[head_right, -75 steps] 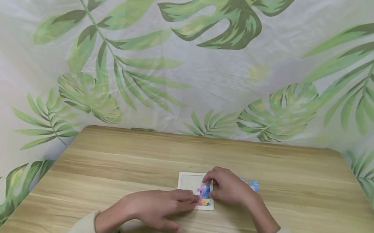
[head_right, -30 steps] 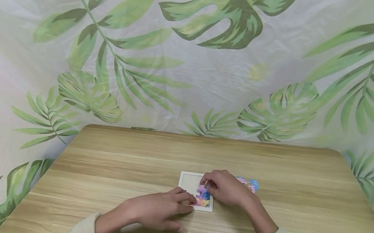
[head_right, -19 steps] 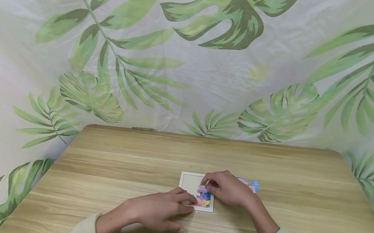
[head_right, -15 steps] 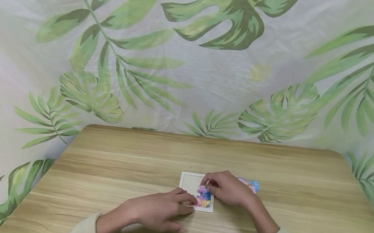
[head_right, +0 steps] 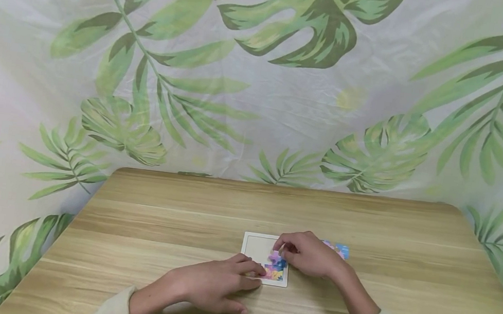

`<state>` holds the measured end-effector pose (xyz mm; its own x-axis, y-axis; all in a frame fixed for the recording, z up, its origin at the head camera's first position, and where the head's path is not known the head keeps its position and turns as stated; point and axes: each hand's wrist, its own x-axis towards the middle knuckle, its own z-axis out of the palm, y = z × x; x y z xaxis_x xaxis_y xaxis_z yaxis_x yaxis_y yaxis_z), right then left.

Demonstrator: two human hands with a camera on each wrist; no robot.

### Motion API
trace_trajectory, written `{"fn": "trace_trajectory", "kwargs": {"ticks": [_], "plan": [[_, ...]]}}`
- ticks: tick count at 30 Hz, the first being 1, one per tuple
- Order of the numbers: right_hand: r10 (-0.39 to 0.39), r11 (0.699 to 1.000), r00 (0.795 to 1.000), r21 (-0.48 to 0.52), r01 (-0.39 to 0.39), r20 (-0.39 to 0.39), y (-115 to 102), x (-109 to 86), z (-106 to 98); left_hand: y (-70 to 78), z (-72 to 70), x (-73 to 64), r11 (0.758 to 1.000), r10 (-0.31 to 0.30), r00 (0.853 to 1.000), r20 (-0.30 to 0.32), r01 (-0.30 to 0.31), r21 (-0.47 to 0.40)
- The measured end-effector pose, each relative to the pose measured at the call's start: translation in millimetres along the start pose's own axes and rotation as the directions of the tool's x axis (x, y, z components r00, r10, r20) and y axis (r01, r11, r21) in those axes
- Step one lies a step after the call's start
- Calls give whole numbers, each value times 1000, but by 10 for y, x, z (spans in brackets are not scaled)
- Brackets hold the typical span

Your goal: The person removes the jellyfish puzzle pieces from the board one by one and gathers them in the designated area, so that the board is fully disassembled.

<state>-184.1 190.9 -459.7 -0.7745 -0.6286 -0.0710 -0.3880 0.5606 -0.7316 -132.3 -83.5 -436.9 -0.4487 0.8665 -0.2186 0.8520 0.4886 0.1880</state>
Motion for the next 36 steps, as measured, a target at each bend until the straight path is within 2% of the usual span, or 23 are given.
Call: {"fn": "trace_trajectory", "kwargs": {"ticks": [13,21,29,36], "plan": [[-7,998,1000,56,7,-11,71,-198,-104,-12,9,-3,1000,2,1000,7,-2,-7],[16,995,1000,99,-15,-7,152,-335,-187,-9,16,-2,1000,4,1000,9,-4,5],[-13,998,999,53,16,-53,261,-528,-267,-4,25,-7,1000,8,1000,0,-8,22],[4,1000,996,11,-3,-84,400,-713,-343,-1,21,-11,1000,3,1000,9,-3,8]]}}
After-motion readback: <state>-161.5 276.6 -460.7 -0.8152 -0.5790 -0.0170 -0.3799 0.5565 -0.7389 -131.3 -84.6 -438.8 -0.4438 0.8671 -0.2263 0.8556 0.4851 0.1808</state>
